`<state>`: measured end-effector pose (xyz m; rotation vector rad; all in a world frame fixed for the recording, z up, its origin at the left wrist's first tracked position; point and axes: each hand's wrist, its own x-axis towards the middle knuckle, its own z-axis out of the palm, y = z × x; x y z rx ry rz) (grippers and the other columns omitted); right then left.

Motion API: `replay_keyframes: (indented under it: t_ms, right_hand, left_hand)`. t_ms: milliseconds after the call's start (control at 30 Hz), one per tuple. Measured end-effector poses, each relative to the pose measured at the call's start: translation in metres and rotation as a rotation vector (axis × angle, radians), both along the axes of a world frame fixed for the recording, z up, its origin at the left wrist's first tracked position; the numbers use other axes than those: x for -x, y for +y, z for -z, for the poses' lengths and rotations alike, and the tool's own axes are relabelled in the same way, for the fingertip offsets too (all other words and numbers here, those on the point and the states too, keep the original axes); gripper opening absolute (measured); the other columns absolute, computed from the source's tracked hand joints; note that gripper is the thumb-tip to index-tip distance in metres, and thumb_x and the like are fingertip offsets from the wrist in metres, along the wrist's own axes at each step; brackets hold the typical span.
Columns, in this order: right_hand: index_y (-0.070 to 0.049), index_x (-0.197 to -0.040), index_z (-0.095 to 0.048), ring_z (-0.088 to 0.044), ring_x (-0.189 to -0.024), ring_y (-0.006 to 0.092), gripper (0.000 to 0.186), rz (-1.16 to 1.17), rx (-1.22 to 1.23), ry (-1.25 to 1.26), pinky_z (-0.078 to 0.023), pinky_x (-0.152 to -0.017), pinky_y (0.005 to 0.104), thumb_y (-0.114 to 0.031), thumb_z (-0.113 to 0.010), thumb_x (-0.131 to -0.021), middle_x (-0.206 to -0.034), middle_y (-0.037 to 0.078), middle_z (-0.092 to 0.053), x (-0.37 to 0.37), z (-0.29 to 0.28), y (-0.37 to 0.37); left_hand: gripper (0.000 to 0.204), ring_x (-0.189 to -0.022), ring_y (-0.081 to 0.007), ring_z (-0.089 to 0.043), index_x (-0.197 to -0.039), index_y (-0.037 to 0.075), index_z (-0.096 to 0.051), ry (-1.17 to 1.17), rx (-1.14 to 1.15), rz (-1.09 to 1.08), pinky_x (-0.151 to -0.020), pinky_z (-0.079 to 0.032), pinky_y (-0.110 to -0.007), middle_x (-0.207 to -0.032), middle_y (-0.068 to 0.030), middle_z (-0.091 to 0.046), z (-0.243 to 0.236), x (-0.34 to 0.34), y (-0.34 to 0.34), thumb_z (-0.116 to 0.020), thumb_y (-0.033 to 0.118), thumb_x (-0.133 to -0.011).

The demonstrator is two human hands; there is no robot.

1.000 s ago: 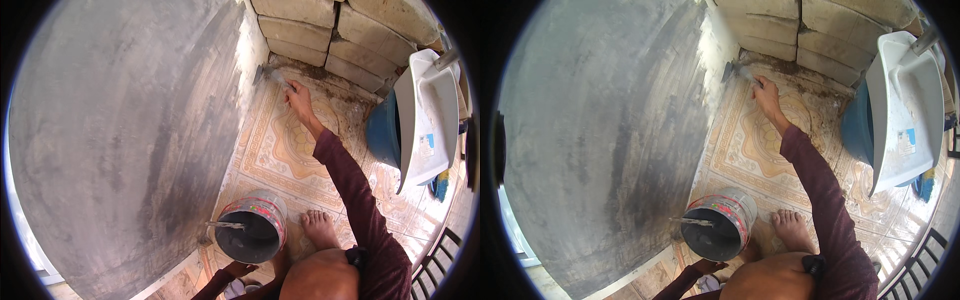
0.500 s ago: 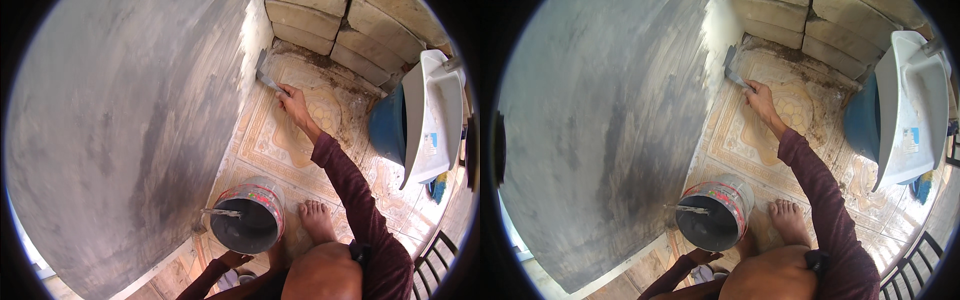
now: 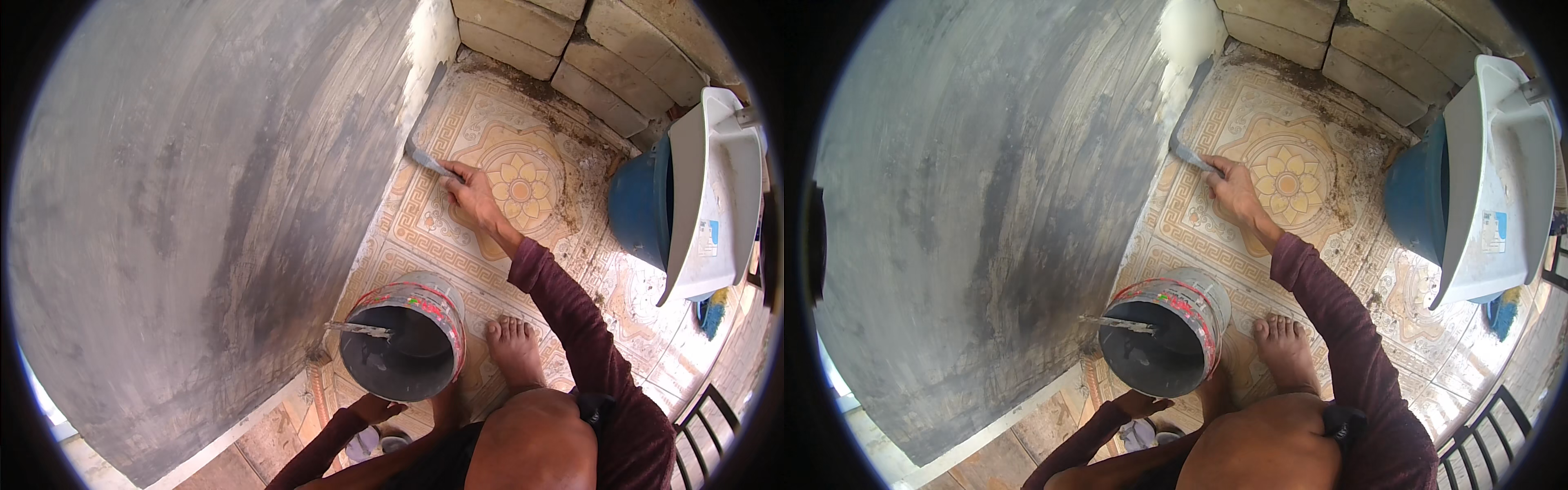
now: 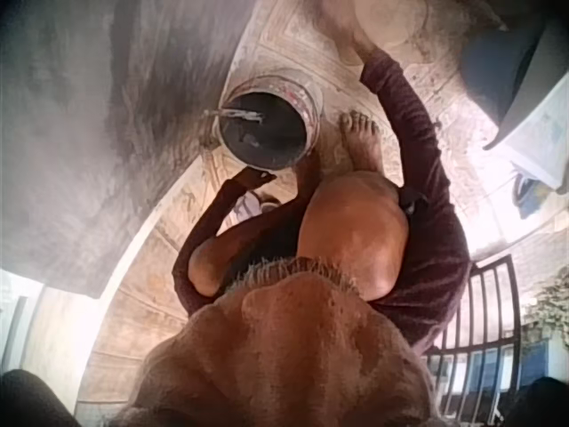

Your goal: The person applies grey paint to a wall and around a window frame using a brush, dipping it into a bucket of paint.

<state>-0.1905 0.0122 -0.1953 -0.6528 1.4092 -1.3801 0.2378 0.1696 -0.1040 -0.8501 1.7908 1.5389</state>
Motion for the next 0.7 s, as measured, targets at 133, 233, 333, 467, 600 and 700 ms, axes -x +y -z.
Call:
replay_keyframes:
  t_ms: [133,233,333,467,600,700]
  right_hand:
    - [0.003,-0.127,-0.060,-0.052,-0.062,0.0101,0.040,-0.061,-0.045,-0.006,-0.045,-0.059,0.0277,-0.007,-0.054,-0.088,-0.075,0.003,-0.058,-0.013,-0.004,0.010]
    - [0.003,-0.126,-0.060,-0.052,-0.062,0.0101,0.040,-0.106,-0.073,0.014,-0.045,-0.059,0.0276,-0.007,-0.054,-0.088,-0.074,0.003,-0.058,-0.018,-0.003,0.018]
    - [0.004,-0.126,-0.060,-0.052,-0.061,0.0097,0.039,-0.127,-0.052,-0.005,-0.045,-0.059,0.0271,-0.008,-0.055,-0.089,-0.074,0.003,-0.057,-0.024,-0.001,0.023]
    - [0.000,-0.129,-0.059,-0.046,-0.057,0.0055,0.039,-0.133,-0.031,-0.034,-0.038,-0.053,0.0234,-0.008,-0.057,-0.091,-0.069,-0.002,-0.054,-0.036,0.000,0.028]
    - [0.000,-0.128,-0.060,-0.045,-0.058,0.0053,0.038,-0.189,-0.051,-0.040,-0.039,-0.055,0.0230,-0.008,-0.058,-0.091,-0.069,-0.003,-0.054,-0.044,0.000,0.033]
    - [0.000,-0.127,-0.061,-0.045,-0.060,0.0055,0.036,-0.232,-0.054,-0.028,-0.040,-0.056,0.0230,-0.007,-0.058,-0.091,-0.070,-0.002,-0.054,-0.051,-0.001,0.038]
  left_hand:
    - [0.041,-0.105,-0.0350,-0.061,-0.122,0.004,-0.059,0.091,0.101,-0.008,-0.089,-0.047,-0.042,-0.112,-0.0193,-0.065,0.004,-0.006,0.004,-0.062,0.033,-0.093]
    - [0.039,-0.101,-0.0371,-0.062,-0.119,0.004,-0.060,0.096,0.104,-0.038,-0.085,-0.049,-0.043,-0.107,-0.0198,-0.066,-0.002,0.001,0.001,-0.062,0.032,-0.092]
    - [0.039,-0.099,-0.0377,-0.063,-0.118,0.004,-0.060,0.114,0.149,-0.017,-0.085,-0.049,-0.043,-0.106,-0.0196,-0.066,-0.002,0.001,0.002,-0.062,0.033,-0.092]
    - [0.038,-0.096,-0.0372,-0.064,-0.118,0.004,-0.061,0.126,0.133,-0.034,-0.084,-0.049,-0.043,-0.103,-0.0191,-0.067,0.003,-0.004,0.004,-0.061,0.033,-0.092]
    - [0.047,-0.122,-0.0352,-0.053,-0.129,0.004,-0.055,-0.036,0.004,0.047,-0.100,-0.042,-0.042,-0.128,-0.0208,-0.059,0.005,-0.008,0.001,-0.061,0.035,-0.095]
    - [0.044,-0.113,-0.0350,-0.058,-0.127,0.004,-0.057,-0.004,0.039,0.008,-0.094,-0.045,-0.042,-0.120,-0.0203,-0.062,0.004,-0.006,0.002,-0.061,0.034,-0.094]
